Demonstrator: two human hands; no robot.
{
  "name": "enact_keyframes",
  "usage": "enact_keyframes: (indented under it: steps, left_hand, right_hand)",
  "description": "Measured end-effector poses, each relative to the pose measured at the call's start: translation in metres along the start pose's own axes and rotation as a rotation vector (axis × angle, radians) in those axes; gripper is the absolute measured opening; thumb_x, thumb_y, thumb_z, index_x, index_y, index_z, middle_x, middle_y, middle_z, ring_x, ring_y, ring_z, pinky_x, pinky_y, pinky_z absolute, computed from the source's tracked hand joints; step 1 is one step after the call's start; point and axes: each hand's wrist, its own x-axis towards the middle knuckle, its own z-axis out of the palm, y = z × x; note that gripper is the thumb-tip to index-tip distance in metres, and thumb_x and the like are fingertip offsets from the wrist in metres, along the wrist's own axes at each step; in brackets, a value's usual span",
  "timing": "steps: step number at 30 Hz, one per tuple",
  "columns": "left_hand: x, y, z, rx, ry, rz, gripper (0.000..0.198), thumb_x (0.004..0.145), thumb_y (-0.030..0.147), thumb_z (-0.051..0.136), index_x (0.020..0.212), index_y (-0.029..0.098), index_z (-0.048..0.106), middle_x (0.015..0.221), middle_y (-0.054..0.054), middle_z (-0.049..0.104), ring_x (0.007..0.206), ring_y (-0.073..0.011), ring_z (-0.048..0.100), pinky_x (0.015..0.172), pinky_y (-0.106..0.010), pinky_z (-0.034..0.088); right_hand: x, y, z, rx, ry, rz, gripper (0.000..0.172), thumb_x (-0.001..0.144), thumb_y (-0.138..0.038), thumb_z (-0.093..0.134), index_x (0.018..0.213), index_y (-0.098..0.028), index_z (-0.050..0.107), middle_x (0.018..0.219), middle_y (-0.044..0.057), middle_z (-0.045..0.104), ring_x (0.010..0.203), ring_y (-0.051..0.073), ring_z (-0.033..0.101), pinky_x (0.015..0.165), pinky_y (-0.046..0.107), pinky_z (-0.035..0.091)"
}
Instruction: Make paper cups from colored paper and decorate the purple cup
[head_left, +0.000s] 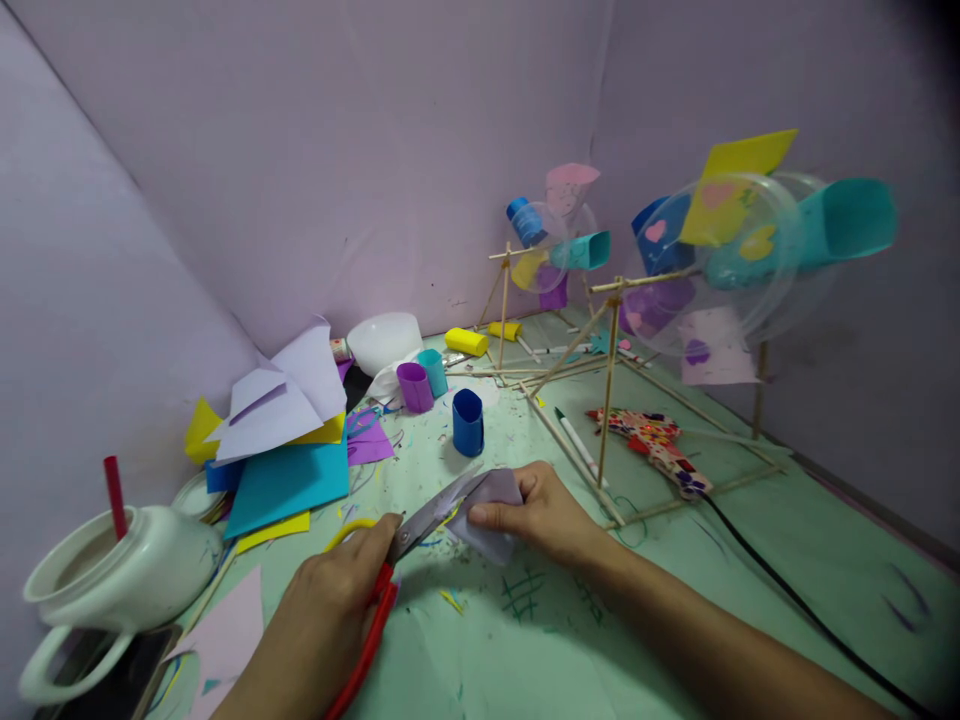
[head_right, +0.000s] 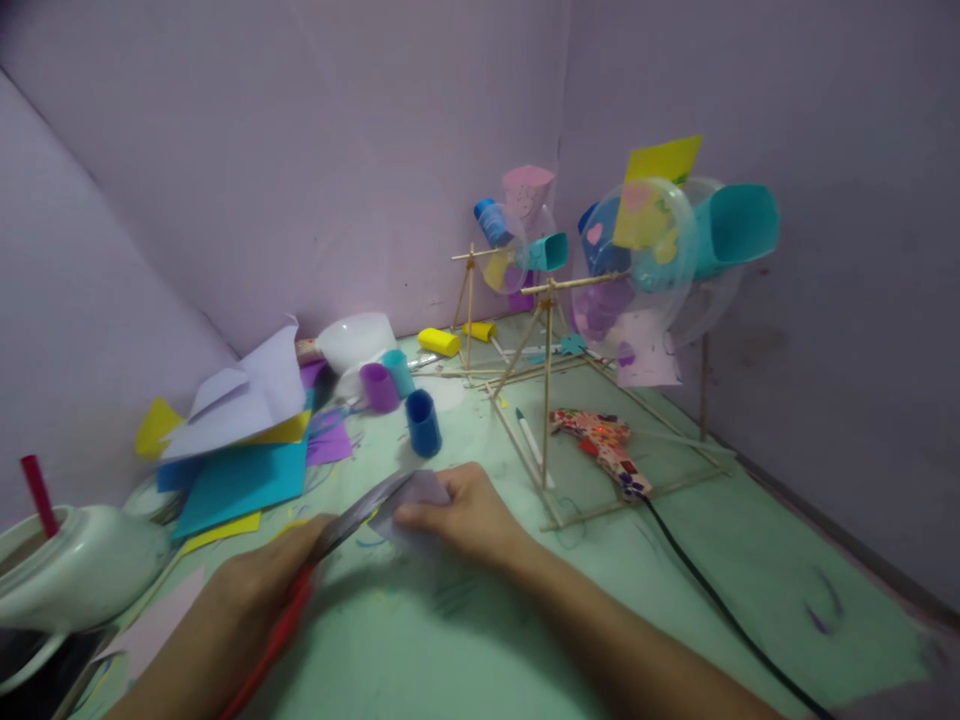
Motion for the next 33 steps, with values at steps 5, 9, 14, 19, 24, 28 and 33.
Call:
enact_keyframes:
  steps: [5,9,14,19,24,28,33]
  left_hand:
    - [0.001,-0.007,0.007,-0.033,-0.001,0.018,0.037,0.084,0.024,0.041,0.119,0.025,0.056,0.101,-0.008,0.069,0.093,-0.0223,0.064,0.084,-0.033,0.050]
    - [0.007,-0.007,0.017,-0.084,0.009,0.020,0.040,0.082,0.021,0.041,0.120,0.022,0.054,0.106,-0.010,0.066,0.100,-0.0246,0.061,0.087,-0.036,0.050]
    - [0.009,0.001,0.017,-0.093,-0.009,0.026,0.045,0.081,0.015,0.039,0.124,0.018,0.051,0.108,-0.012,0.063,0.104,-0.0258,0.057,0.091,-0.042,0.047]
    - [0.009,0.013,0.006,-0.066,-0.107,-0.006,0.045,0.083,0.017,0.035,0.126,0.015,0.048,0.112,-0.015,0.061,0.105,-0.0259,0.056,0.091,-0.041,0.046]
    - [0.010,0.017,0.001,-0.017,-0.140,-0.030,0.043,0.084,0.018,0.034,0.124,0.017,0.051,0.106,-0.014,0.064,0.100,-0.0252,0.059,0.088,-0.039,0.047]
    - [0.009,0.015,0.001,0.008,-0.151,-0.033,0.043,0.085,0.019,0.033,0.124,0.017,0.051,0.106,-0.015,0.064,0.099,-0.0254,0.060,0.086,-0.038,0.048]
    - [0.007,0.015,0.001,-0.001,-0.130,-0.014,0.042,0.085,0.020,0.035,0.124,0.019,0.051,0.106,-0.013,0.066,0.096,-0.0247,0.062,0.084,-0.036,0.049]
  right_hand:
    - [0.000,0.001,-0.002,-0.039,-0.004,-0.010,0.033,0.056,-0.042,0.078,0.060,-0.011,0.069,0.052,-0.001,0.056,0.047,0.009,0.046,0.049,0.022,0.037]
    - [0.000,0.003,0.000,-0.049,-0.013,-0.030,0.032,0.058,-0.041,0.077,0.060,-0.011,0.068,0.051,-0.003,0.052,0.047,0.008,0.043,0.049,0.021,0.035]
    - [-0.002,0.004,0.008,-0.093,-0.049,-0.042,0.021,0.060,-0.030,0.075,0.057,-0.011,0.067,0.050,-0.004,0.045,0.049,0.008,0.037,0.047,0.021,0.029]
    - [-0.003,-0.001,0.011,-0.067,-0.048,-0.038,0.010,0.059,-0.023,0.071,0.055,-0.014,0.069,0.049,-0.005,0.046,0.050,0.008,0.037,0.048,0.021,0.031]
    - [-0.003,0.000,0.010,-0.095,-0.050,-0.044,0.009,0.059,-0.022,0.070,0.058,-0.013,0.071,0.050,-0.004,0.050,0.051,0.009,0.040,0.049,0.021,0.032]
    - [-0.003,0.002,0.009,-0.109,-0.030,-0.012,0.011,0.057,-0.023,0.069,0.056,-0.012,0.069,0.049,-0.004,0.048,0.049,0.008,0.039,0.048,0.021,0.031]
    - [-0.003,0.002,0.010,-0.092,-0.023,0.008,0.012,0.056,-0.024,0.069,0.054,-0.012,0.067,0.049,-0.004,0.047,0.049,0.008,0.038,0.046,0.020,0.030]
